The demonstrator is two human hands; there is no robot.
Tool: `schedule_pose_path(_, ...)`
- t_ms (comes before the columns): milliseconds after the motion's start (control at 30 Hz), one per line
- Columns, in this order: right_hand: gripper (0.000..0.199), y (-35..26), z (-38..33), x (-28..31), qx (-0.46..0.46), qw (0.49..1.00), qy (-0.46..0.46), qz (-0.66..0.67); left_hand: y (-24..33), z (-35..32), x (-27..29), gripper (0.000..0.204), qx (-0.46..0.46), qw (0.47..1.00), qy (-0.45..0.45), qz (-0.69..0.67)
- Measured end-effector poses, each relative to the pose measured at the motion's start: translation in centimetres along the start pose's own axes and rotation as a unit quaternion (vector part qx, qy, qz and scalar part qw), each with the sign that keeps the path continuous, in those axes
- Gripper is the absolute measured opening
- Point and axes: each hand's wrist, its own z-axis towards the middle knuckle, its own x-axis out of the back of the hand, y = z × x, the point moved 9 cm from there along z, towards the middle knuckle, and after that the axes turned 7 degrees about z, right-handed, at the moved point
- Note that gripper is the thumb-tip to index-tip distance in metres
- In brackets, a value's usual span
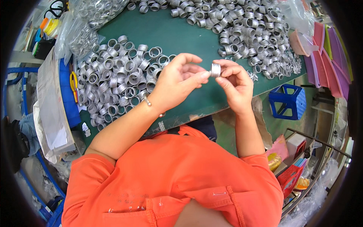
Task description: The person picks up metal rings one at a time from a large pile on a table, handles them to check their state, and places them into a cardboard box.
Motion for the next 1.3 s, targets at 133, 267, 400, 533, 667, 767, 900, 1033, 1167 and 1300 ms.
schedule_pose_path(133, 0.015, 0.7, -1.0, -1.3, -0.001, 0.999, 0.047, 0.000, 0.2, 0.0, 0.1, 0.047, -0.109, 0.994, 0.002, 0.026)
schedule_pose_path(267, 0.012, 4.3, -0.7, 0.3, -0.120, 0.986, 0.108, 0.045, 1.1, -0.7, 0.5, 0.055, -0.192, 0.976, 0.030, 0.096)
schedule_pose_path(400, 0.025, 5.8, -0.4, 1.1, -0.140, 0.983, 0.071, 0.098, 2.0, -1.1, 0.2, 0.058, -0.244, 0.944, 0.054, 0.216)
schedule_pose_path(533, 0.022, 4.5, -0.1, -1.3, -0.130, 0.986, 0.004, 0.108, 2.5, -1.4, 0.2, 0.059, -0.295, 0.911, 0.084, 0.275)
schedule_pose_path(667, 0.030, 3.4, -0.1, -1.8, -0.070, 0.990, 0.007, 0.125, 2.7, -1.4, 0.1, 0.052, -0.306, 0.895, 0.086, 0.313)
schedule_pose_path(767, 0.036, 3.0, -0.1, -1.6, -0.030, 0.992, 0.014, 0.125, 0.5, -0.6, 1.1, 0.040, -0.202, 0.957, 0.069, 0.197)
schedule_pose_path(900, 0.040, 2.6, -0.1, -1.6, -0.005, 0.993, 0.021, 0.115, -0.1, -0.4, 1.1, 0.024, -0.149, 0.983, 0.062, 0.090)
schedule_pose_path(1033, 0.037, 2.9, -0.4, -1.5, -0.023, 0.992, 0.029, 0.124, -0.2, -0.4, 1.1, 0.023, -0.116, 0.989, 0.047, 0.079)
schedule_pose_path(1167, 0.031, 2.3, -1.4, -0.7, -0.030, 0.997, 0.051, 0.055, -0.5, -0.4, 0.8, 0.021, -0.095, 0.991, 0.038, 0.084)
schedule_pose_path(1300, 0.026, -1.7, -5.8, 6.0, 0.087, 0.969, 0.166, -0.161, -0.1, -0.9, 1.1, 0.020, -0.094, 0.989, 0.046, 0.106)
